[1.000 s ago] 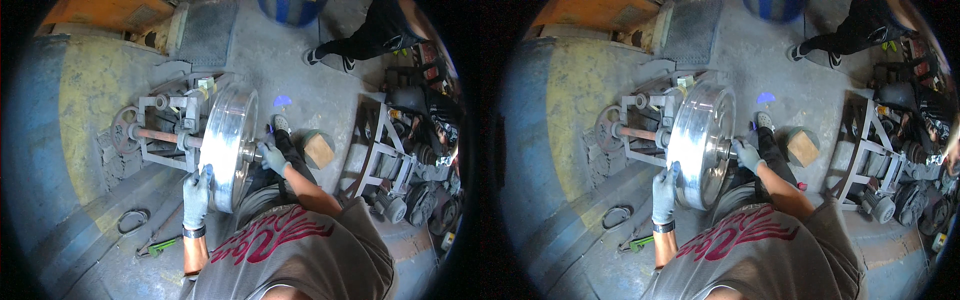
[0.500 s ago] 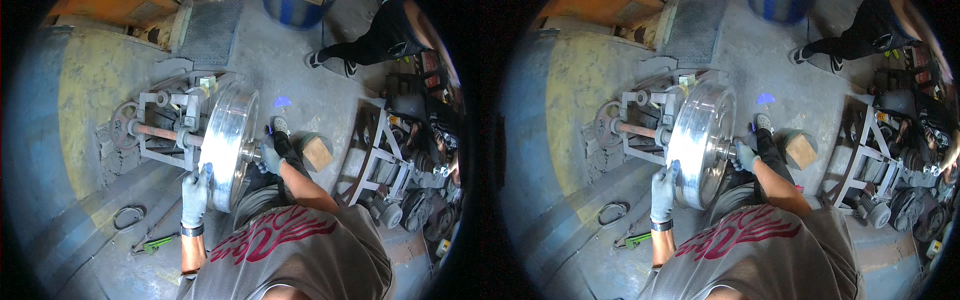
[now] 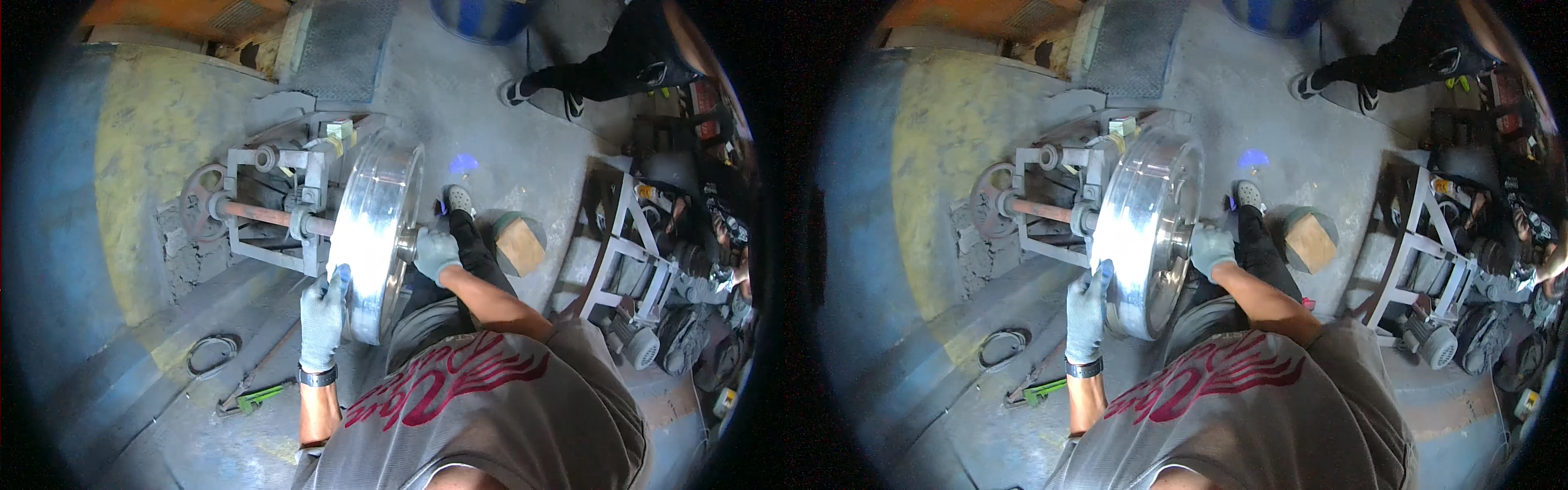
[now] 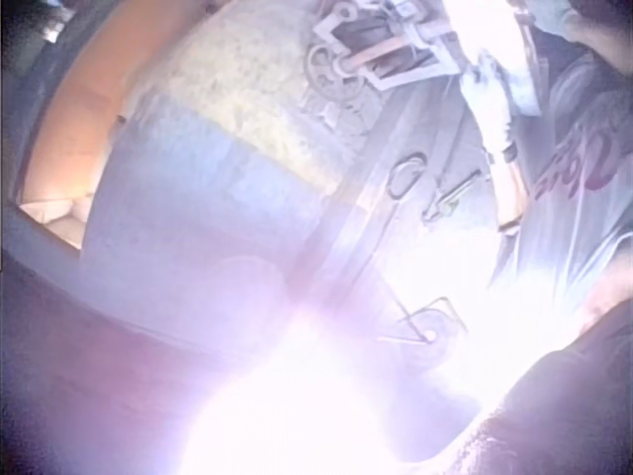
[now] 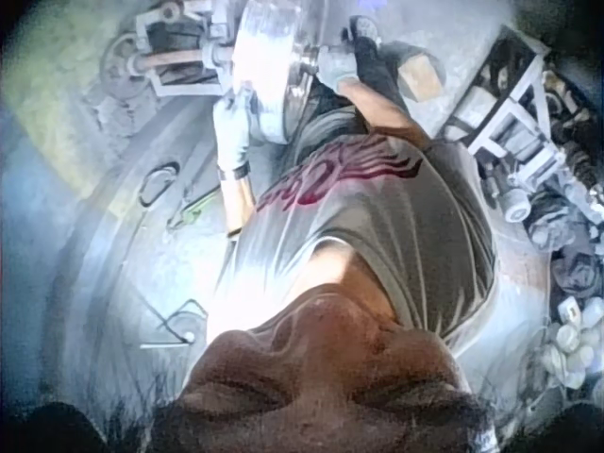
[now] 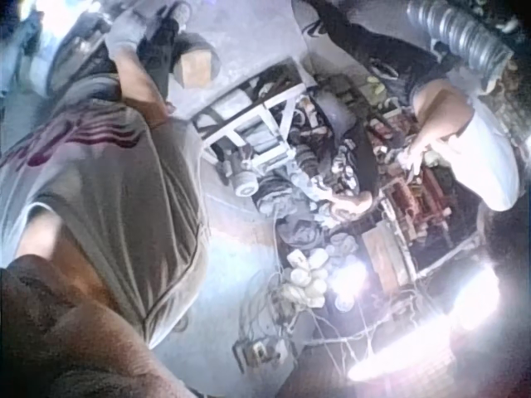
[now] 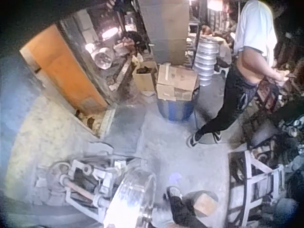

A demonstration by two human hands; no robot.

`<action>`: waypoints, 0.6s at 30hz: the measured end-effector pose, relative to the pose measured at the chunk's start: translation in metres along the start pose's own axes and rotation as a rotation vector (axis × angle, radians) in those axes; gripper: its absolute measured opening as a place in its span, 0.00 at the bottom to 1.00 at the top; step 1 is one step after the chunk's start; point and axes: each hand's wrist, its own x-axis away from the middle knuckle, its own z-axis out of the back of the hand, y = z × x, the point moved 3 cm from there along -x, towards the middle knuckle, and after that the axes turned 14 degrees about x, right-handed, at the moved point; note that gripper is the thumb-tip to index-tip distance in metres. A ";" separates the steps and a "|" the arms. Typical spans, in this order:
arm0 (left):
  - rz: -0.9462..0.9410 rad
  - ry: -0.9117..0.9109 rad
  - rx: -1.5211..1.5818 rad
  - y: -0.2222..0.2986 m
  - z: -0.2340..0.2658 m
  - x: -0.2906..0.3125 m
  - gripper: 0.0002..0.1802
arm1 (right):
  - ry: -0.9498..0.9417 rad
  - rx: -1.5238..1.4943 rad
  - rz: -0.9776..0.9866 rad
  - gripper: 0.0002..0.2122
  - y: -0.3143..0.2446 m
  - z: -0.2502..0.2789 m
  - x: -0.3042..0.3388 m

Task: The person mounts a silver wheel rim onto a bench-mounted lathe, secures it, and then sits on the floor to sand the outer edge of the rim with a sanding block while the lathe rotates. The person continues sanding the rim's edge for the remainder of the clip.

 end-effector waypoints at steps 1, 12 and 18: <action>0.013 0.003 0.031 -0.002 0.000 0.000 0.22 | 0.076 -0.041 0.030 0.19 0.004 0.000 -0.009; 0.005 -0.006 0.012 -0.007 0.001 0.001 0.22 | 0.029 -0.094 0.038 0.18 0.013 0.003 -0.002; -0.050 0.043 -0.028 -0.004 -0.001 0.002 0.23 | 0.005 -0.112 0.006 0.22 -0.002 -0.002 -0.006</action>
